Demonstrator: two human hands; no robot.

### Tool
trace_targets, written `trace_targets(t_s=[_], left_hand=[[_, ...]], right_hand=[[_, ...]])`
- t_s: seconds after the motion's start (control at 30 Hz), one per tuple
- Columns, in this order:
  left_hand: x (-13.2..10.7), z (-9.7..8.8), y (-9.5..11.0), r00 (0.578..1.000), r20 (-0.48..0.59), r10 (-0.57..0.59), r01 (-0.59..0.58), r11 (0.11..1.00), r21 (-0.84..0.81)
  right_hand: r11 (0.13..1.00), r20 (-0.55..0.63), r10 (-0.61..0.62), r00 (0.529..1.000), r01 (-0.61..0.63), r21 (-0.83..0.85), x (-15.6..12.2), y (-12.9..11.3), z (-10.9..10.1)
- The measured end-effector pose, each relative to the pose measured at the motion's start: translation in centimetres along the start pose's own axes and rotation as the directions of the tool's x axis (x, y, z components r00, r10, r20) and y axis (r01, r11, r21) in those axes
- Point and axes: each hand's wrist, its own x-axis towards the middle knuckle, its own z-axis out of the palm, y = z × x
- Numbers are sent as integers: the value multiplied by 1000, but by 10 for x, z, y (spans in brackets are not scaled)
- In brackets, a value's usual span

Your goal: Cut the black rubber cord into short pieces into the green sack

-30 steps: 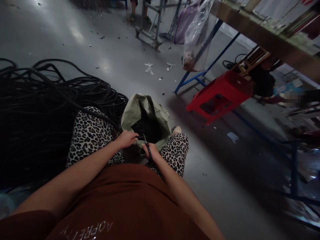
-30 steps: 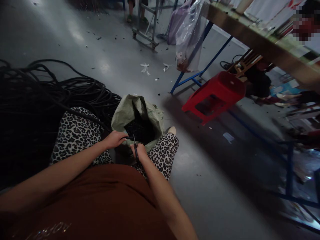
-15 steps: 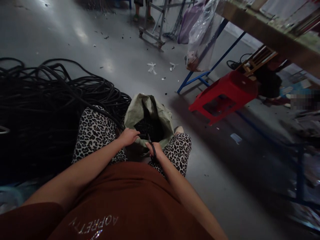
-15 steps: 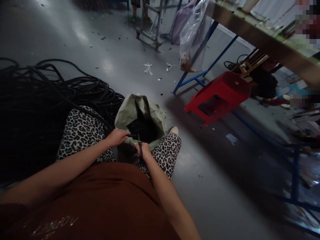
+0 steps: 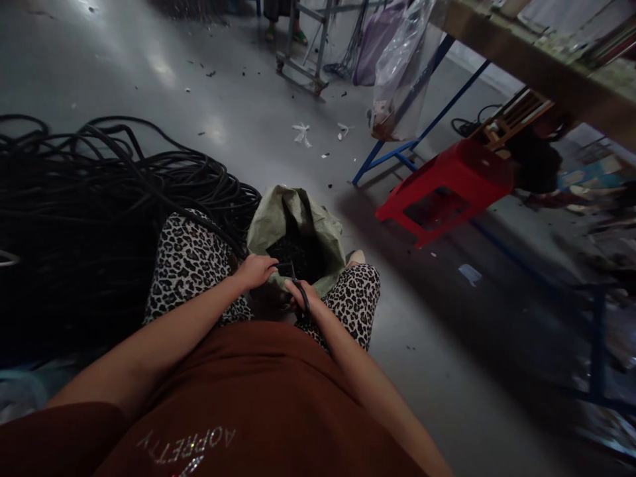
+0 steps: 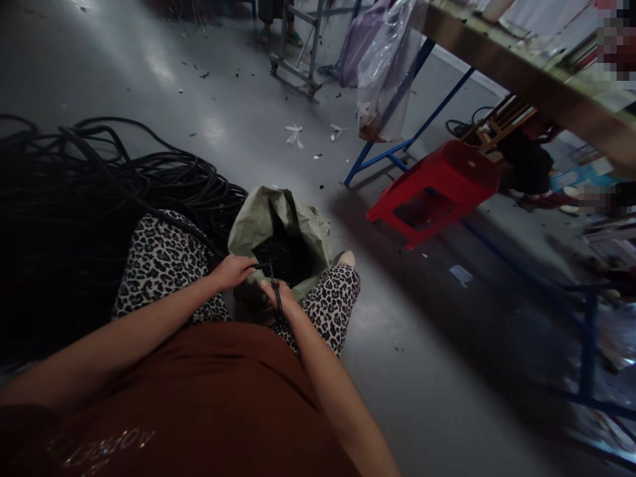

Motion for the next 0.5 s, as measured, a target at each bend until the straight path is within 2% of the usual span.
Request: trace_targets(t_s=[0.13,0.33,0.5], left_hand=[[0,0,1,1000,13,0,0,1000,-8],[0,1,3,1000,8,9,-9,1000,-23],[0,3,2,999,-5,45,-45,999,-18]], right_hand=[[1000,72,-4,997,3,10,-3,-2,1],[1000,99,4,995,-3,-3,-1,-8,1],[1000,111,-26,994,27,-2,5,-2,3]])
